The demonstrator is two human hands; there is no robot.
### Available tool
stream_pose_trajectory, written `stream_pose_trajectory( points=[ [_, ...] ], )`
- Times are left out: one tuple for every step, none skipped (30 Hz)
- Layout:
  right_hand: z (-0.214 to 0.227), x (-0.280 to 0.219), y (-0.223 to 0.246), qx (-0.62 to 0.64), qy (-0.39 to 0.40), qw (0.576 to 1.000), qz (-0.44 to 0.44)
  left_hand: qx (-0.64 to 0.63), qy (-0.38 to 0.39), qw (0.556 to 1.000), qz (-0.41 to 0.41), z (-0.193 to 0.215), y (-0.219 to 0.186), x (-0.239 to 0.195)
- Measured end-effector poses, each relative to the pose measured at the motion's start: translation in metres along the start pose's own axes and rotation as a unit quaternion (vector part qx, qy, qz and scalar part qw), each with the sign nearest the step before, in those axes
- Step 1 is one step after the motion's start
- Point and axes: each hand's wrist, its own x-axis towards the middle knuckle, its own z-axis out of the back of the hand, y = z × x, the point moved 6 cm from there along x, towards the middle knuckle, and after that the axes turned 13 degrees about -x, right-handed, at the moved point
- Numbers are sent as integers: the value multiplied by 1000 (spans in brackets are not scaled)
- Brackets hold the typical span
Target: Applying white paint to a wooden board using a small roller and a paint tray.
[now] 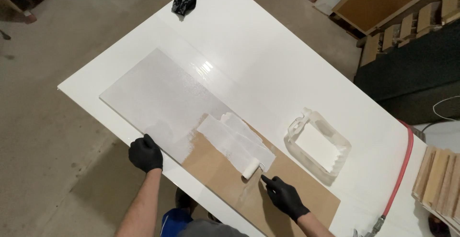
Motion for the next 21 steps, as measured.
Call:
stream_pose_trajectory(
  points=[
    [-1,9,5,3,-17,1000,12,-11,-21,1000,-18,3,-4,0],
    [-2,17,10,7,-35,999,25,-22,-43,998,-36,6,-8,0],
    [1,41,28,7,-37,999,29,-21,-47,998,-36,6,-9,0],
    [4,64,45,5,-33,999,28,-28,-33,999,-17,4,-7,1],
    [5,84,64,4,-27,999,28,-33,-18,999,3,4,-4,-1],
    [31,105,98,5,-27,999,32,-30,-22,999,4,3,1,1],
    [54,124,124,86,0,996,-19,-23,-17,1000,-10,1,3,2],
    [75,142,152,166,26,983,-71,-16,-13,1000,-23,0,6,2],
    [89,155,174,165,29,984,-66,-13,-17,1000,-20,0,6,3],
    [99,167,193,289,39,951,-105,-27,-19,999,-15,0,5,4],
    [108,176,212,409,51,899,-147,-41,-17,999,-11,1,4,3],
    [75,188,201,409,55,899,-145,-38,-18,999,-9,1,6,1],
    [54,204,197,216,2,975,-54,-43,-25,999,-10,0,6,1],
    [29,217,197,12,-52,998,40,-48,-31,998,-12,0,6,1],
    [33,203,191,13,-56,998,38,-50,-31,998,-16,1,4,3],
    [33,189,183,20,-23,999,19,-44,-22,999,-4,0,4,4],
    [30,173,174,24,13,1000,1,-37,-12,999,11,-1,5,0],
    [37,144,167,24,12,1000,-1,-38,-11,999,10,0,6,2],
    [41,113,157,62,40,996,-46,-45,-8,999,9,1,7,3],
    [44,83,146,101,68,988,-91,-51,-5,999,8,2,8,4],
    [30,60,121,99,68,988,-93,-53,-4,999,8,1,8,3]
  ],
)
